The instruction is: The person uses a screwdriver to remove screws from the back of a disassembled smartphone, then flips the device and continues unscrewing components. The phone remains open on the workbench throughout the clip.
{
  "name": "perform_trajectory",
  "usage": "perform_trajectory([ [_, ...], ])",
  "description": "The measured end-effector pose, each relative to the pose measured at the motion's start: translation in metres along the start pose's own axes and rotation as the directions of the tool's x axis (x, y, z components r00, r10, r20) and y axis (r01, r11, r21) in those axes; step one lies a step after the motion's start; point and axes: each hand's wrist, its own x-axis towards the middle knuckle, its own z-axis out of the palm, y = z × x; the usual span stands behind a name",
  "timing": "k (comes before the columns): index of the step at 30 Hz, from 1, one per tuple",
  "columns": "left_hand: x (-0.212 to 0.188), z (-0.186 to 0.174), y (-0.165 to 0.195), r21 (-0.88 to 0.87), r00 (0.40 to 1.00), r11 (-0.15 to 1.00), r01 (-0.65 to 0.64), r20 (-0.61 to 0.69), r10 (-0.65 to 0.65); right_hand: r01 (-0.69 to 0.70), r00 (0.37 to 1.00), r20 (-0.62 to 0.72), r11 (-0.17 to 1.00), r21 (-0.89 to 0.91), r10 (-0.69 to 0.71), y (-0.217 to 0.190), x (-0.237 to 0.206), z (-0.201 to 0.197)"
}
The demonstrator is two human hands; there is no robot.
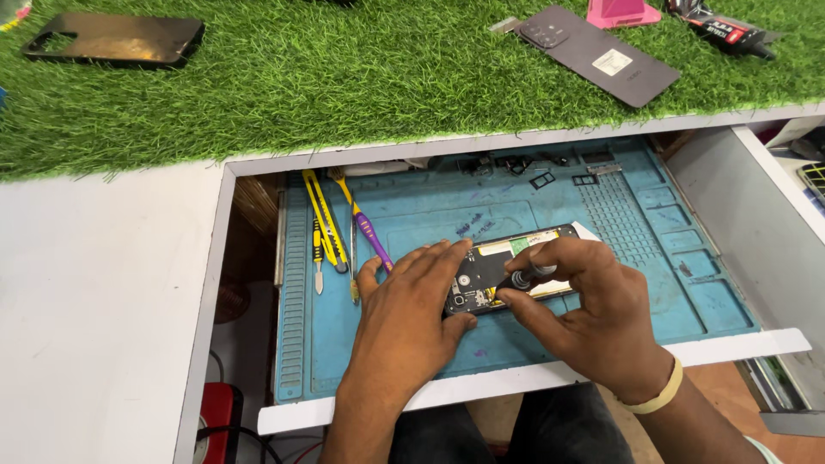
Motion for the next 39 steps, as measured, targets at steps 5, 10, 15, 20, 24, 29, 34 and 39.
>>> perform_trajectory([
  [5,-0.001,0.000,-0.001,0.008,0.999,1.000,-0.026,-0.026,0.026,-0.020,0.999,-0.029,0.991,-0.135,0.017,-0.005,0.000,0.003],
  [10,-0.001,0.004,-0.001,0.030,0.999,0.999,-0.014,-0.033,0.015,-0.064,0.997,0.056,0.989,0.131,0.057,0.002,-0.001,-0.001],
  [15,0.001,0.008,-0.003,0.100,0.992,0.992,-0.077,-0.088,0.086,-0.078,0.996,0.072,0.952,0.296,0.059,0.012,0.003,0.001],
  [20,0.003,0.010,-0.001,0.118,0.992,0.990,-0.080,-0.092,0.091,0.004,0.999,0.032,0.999,0.043,-0.006,0.011,0.008,0.012],
  [24,0.005,0.010,-0.001,0.097,0.995,0.994,-0.045,-0.086,0.054,-0.065,0.992,0.130,0.869,0.490,0.001,0.008,0.012,0.013],
  [29,0.004,0.012,-0.001,0.106,0.990,0.991,-0.079,-0.106,0.090,-0.088,0.996,-0.005,0.990,-0.113,0.088,0.009,0.015,0.014],
  [34,0.005,0.013,0.000,0.083,0.995,0.996,-0.041,-0.086,0.048,-0.176,0.984,0.073,0.890,0.420,0.160,0.012,0.014,0.014],
  [39,0.004,0.012,0.000,0.079,0.993,0.995,-0.056,-0.097,0.063,-0.064,0.995,-0.081,0.998,-0.009,0.063,0.013,0.014,0.014],
])
